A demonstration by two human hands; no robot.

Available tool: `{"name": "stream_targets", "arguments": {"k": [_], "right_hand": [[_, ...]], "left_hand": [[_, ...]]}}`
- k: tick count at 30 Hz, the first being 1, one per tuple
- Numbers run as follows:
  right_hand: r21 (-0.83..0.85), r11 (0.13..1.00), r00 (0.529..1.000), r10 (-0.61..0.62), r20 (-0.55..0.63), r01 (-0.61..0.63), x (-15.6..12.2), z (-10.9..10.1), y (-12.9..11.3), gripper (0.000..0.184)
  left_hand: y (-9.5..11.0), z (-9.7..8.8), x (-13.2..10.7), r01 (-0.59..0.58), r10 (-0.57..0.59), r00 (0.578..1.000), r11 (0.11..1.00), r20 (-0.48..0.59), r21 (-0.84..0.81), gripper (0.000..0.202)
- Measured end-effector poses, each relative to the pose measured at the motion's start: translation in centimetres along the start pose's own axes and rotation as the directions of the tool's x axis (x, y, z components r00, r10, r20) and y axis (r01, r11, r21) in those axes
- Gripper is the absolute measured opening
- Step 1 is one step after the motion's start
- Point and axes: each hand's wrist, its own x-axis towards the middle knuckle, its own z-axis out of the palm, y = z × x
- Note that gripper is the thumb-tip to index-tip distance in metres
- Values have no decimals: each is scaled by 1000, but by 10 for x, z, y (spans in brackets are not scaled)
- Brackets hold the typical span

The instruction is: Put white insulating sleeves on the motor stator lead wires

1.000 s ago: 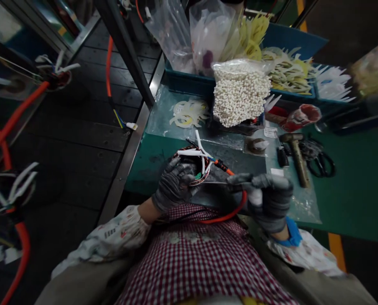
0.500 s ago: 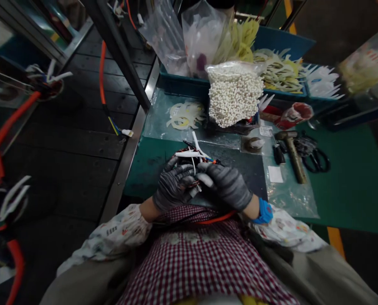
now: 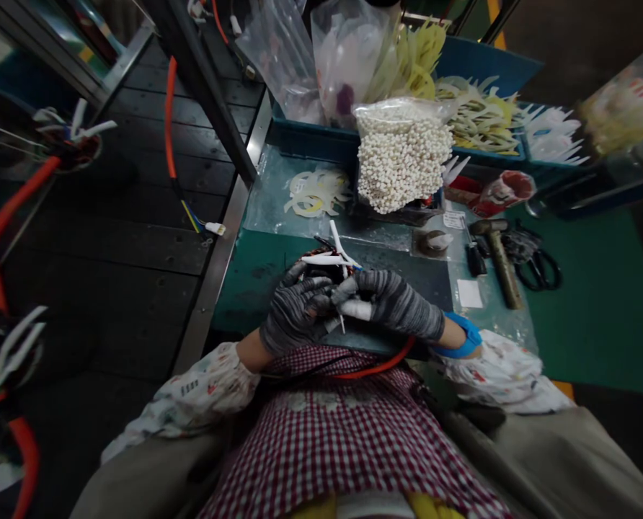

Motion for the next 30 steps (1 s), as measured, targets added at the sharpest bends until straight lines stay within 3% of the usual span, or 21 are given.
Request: {"name": "stream_targets", "arguments": {"k": [3,11,16,21,26,30], "right_hand": [[-56,998,997,-10,-78,5,0,-1,3,15],[-174,984,993,-67,-97,49,-2,1,11,16],[-265,926,963,-257,82,269,-9,5,26,19],[-251,959,989,-143,-41,129,-19,12,37,23],[-231,914,942,-315,118,334,-20,16,23,31],[-333,904,963,-251,95,268,2,29,11,35]], "left_hand": [[-2,0,0,10,-10,1000,1000,20,-25,20],[-1,3,2,32,-33,999,999,-24,-31,17],[-3,5,-4,104,-100,992,993,83,-56,20],[-4,1,-5,101,-90,988,991,126,-85,19],[-1,2,-2,97,-91,992,992,83,-79,20],[1,4,2,77,-75,997,994,31,-72,21]]}}
